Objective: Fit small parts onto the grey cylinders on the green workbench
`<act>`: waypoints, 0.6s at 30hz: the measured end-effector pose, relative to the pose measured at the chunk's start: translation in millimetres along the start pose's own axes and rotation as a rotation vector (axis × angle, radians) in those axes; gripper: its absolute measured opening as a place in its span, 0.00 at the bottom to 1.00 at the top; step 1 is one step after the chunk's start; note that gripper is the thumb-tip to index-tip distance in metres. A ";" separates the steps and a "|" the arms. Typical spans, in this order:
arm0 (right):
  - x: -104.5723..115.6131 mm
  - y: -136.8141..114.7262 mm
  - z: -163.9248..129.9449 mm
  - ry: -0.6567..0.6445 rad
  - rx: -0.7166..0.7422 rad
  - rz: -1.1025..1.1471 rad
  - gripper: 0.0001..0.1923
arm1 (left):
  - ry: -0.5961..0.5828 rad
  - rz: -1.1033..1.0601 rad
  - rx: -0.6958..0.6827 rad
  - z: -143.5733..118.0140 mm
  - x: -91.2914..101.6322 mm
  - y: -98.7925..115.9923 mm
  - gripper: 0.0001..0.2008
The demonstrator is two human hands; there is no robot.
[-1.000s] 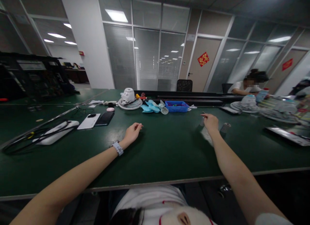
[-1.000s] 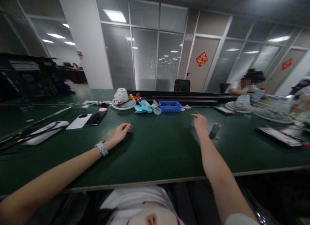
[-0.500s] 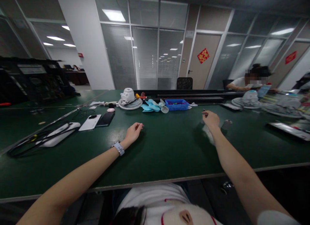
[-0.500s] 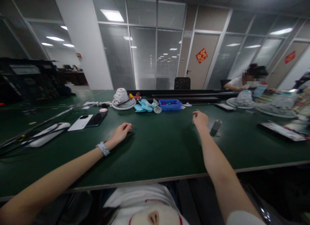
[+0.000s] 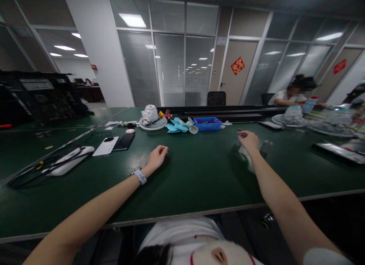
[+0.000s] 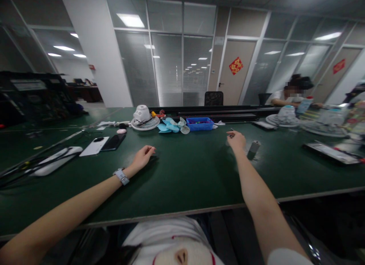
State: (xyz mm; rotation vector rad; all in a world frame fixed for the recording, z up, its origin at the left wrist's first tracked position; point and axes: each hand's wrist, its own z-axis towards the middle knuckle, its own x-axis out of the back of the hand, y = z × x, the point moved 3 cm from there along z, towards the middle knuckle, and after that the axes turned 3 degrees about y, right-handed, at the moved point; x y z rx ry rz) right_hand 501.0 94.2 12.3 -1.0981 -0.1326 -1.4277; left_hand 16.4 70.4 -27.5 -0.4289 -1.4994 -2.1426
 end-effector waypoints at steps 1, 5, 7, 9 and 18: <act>-0.4 1.5 0.6 0.000 0.002 0.013 0.16 | 0.003 0.001 -0.001 0.2 -0.3 -0.5 0.17; -1.4 6.5 2.0 0.005 0.009 0.033 0.18 | 0.012 0.011 -0.004 0.8 -1.3 -2.3 0.16; -1.4 7.4 2.1 0.004 0.009 0.035 0.18 | 0.007 0.002 -0.003 1.0 -1.8 -2.9 0.16; -1.1 7.3 2.0 0.001 0.008 0.035 0.18 | 0.006 -0.005 0.000 1.2 -2.0 -3.6 0.16; 0.8 3.2 0.0 -0.013 0.039 -0.077 0.17 | -0.011 0.002 0.000 1.6 -2.2 -3.9 0.17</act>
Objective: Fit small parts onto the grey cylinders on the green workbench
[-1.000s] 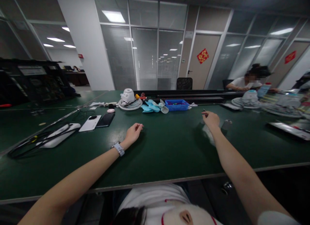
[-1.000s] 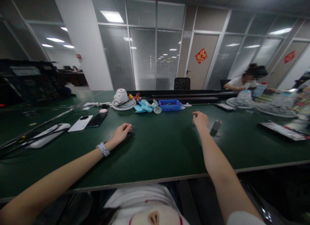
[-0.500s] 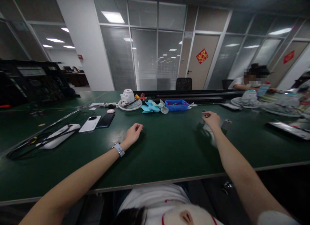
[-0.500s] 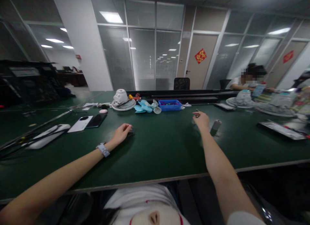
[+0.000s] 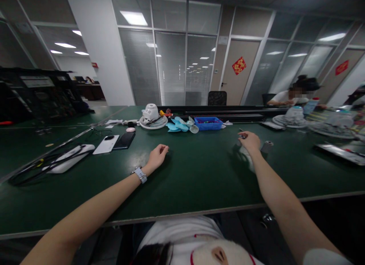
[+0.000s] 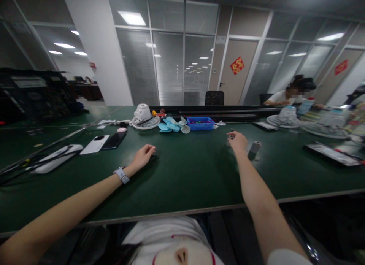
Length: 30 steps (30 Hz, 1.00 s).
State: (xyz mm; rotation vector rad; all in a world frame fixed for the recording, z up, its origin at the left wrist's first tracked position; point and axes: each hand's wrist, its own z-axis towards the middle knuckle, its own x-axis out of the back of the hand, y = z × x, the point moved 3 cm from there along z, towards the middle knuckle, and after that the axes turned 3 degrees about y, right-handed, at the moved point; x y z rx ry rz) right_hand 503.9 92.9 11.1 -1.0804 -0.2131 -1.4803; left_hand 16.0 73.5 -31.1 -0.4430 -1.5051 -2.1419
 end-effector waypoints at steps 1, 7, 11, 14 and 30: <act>0.4 -0.5 -0.4 -0.003 0.008 -0.011 0.17 | 0.003 0.000 0.000 -0.2 0.2 0.3 0.17; 1.6 1.4 -1.1 0.033 -0.007 0.041 0.20 | 0.020 -0.004 -0.020 -1.9 1.2 2.5 0.17; -3.7 7.4 0.8 0.071 -0.028 0.083 0.23 | 0.023 -0.002 -0.021 -1.3 0.5 1.5 0.16; -11.6 15.1 2.2 0.054 -0.091 0.104 0.26 | 0.021 -0.017 -0.018 -0.2 -0.6 0.1 0.16; -24.5 -126.8 -81.4 -0.266 0.236 0.669 0.33 | -0.051 -0.015 -0.136 -10.9 -1.7 17.9 0.18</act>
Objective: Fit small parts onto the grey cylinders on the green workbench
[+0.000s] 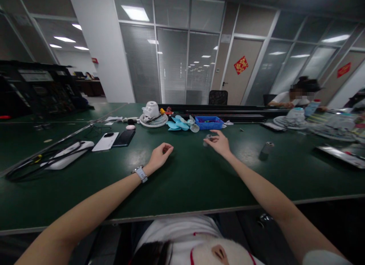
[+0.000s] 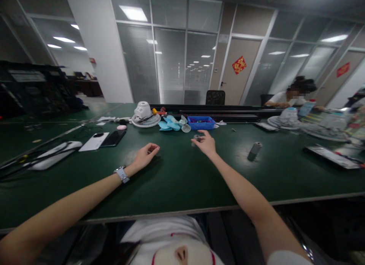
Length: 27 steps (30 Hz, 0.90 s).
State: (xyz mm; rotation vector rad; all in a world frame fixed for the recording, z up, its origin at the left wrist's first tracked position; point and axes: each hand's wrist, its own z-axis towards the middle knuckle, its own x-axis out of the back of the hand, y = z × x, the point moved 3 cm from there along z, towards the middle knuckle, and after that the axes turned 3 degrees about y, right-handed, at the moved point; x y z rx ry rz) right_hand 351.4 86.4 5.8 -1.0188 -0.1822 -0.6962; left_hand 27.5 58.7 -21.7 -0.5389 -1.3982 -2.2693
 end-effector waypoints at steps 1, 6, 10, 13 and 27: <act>-16.9 -14.8 -10.3 -0.087 0.024 0.088 0.34 | -0.010 -0.001 -0.017 -1.3 -0.2 4.4 0.18; -63.3 -62.6 -53.8 -0.332 0.107 0.270 0.33 | -0.024 -0.041 -0.101 -7.8 -3.0 30.1 0.20; -70.4 -73.8 -66.5 -0.415 0.173 0.315 0.31 | -0.078 -0.038 -0.223 -12.0 -8.8 47.0 0.19; -71.4 -74.8 -67.9 -0.409 0.205 0.281 0.29 | -0.118 0.004 -0.261 -10.6 -12.3 53.0 0.17; -72.2 -73.7 -69.6 -0.392 0.298 0.097 0.27 | -0.037 0.089 -0.255 8.2 -18.0 56.8 0.12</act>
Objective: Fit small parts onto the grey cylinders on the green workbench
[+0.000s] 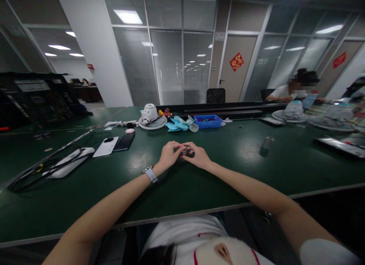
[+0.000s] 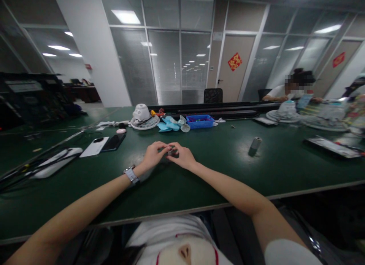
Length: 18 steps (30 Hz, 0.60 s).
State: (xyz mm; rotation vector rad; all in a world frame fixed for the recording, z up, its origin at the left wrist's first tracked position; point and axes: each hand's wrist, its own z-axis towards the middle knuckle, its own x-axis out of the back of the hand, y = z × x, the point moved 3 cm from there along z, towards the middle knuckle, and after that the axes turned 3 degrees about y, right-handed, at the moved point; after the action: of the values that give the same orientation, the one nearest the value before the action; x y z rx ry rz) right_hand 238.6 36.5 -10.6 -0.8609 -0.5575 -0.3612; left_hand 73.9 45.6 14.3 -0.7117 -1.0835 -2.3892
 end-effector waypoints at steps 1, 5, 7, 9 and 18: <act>-0.3 0.2 0.2 -0.001 0.000 -0.004 0.27 | 0.028 -0.003 -0.005 -0.4 0.8 1.8 0.12; 0.4 -0.9 0.9 -0.013 -0.023 -0.021 0.31 | 0.163 -0.030 0.012 0.2 8.8 0.9 0.14; 1.9 -2.8 0.8 -0.027 -0.034 -0.027 0.32 | 0.190 -0.031 0.051 0.7 13.1 -7.5 0.14; 3.2 -4.9 0.0 -0.035 -0.035 -0.028 0.32 | 0.151 -0.022 0.105 -0.3 14.5 -20.2 0.15; 12.6 6.6 6.2 0.078 -0.009 -0.035 0.29 | -0.233 0.039 0.129 -14.0 -2.2 -54.5 0.14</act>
State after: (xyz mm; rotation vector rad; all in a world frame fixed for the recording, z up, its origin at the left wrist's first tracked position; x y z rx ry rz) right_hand 250.2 44.4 -3.8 -0.8429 -0.4997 -0.4274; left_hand 41.2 68.1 -25.6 -0.9731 -1.2906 -2.2207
